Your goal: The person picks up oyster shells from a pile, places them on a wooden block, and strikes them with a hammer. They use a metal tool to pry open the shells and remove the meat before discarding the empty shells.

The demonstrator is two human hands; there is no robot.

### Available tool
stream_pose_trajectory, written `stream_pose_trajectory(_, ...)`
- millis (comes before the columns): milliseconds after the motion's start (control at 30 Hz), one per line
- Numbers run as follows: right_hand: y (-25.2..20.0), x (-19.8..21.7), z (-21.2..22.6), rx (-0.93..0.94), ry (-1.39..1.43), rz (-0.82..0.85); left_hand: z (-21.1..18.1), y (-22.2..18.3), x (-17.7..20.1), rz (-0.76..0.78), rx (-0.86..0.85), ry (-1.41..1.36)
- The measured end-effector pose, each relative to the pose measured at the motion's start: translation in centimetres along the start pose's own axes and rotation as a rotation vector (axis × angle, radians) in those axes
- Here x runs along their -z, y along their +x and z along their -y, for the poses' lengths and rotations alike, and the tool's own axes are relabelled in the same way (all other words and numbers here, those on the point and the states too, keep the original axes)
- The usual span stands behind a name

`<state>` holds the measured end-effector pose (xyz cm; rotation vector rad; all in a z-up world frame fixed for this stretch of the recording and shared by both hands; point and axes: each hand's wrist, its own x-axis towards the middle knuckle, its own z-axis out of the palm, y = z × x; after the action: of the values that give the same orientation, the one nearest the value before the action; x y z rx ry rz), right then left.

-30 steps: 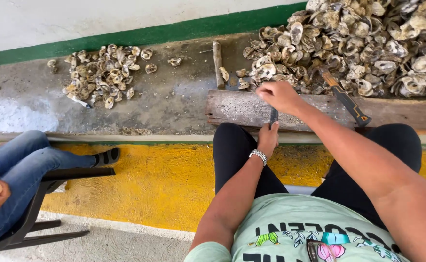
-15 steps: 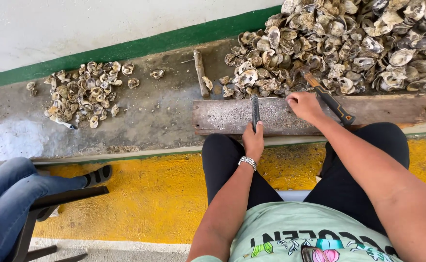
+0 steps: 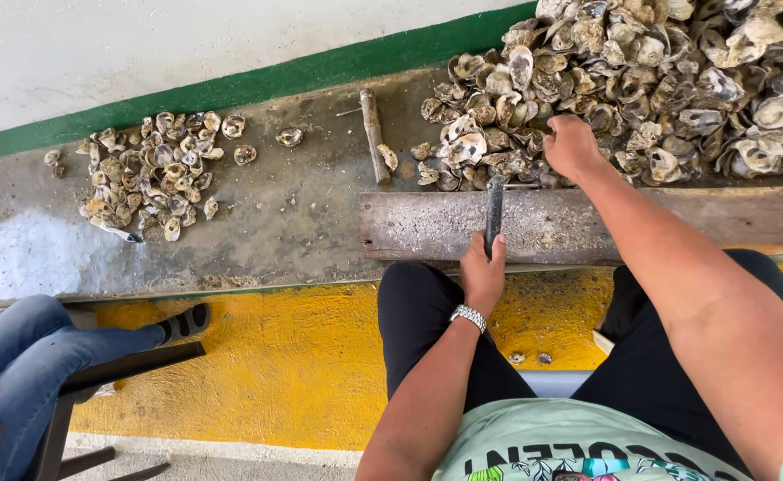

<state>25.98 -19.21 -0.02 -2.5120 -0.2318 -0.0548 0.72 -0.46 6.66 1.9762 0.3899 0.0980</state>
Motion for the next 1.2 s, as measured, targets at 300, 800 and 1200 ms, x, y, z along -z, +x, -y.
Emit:
stream_pose_trajectory(300,3.9,-3.2,-0.5,-0.286,0.098,0.119,-1.4,-0.4,0.8,0.08,0.066,0.023)
stream_pose_trajectory(800,1.6,-0.1,2.7,-0.22,0.115,0.087,-0.6,-0.4,0.2,0.04,0.049,0.019)
stream_pose_trajectory(1200,-3.3,5.1,3.8,-0.595,0.8,0.057,-1.7,-0.2,0.9,0.02,0.042,-0.014)
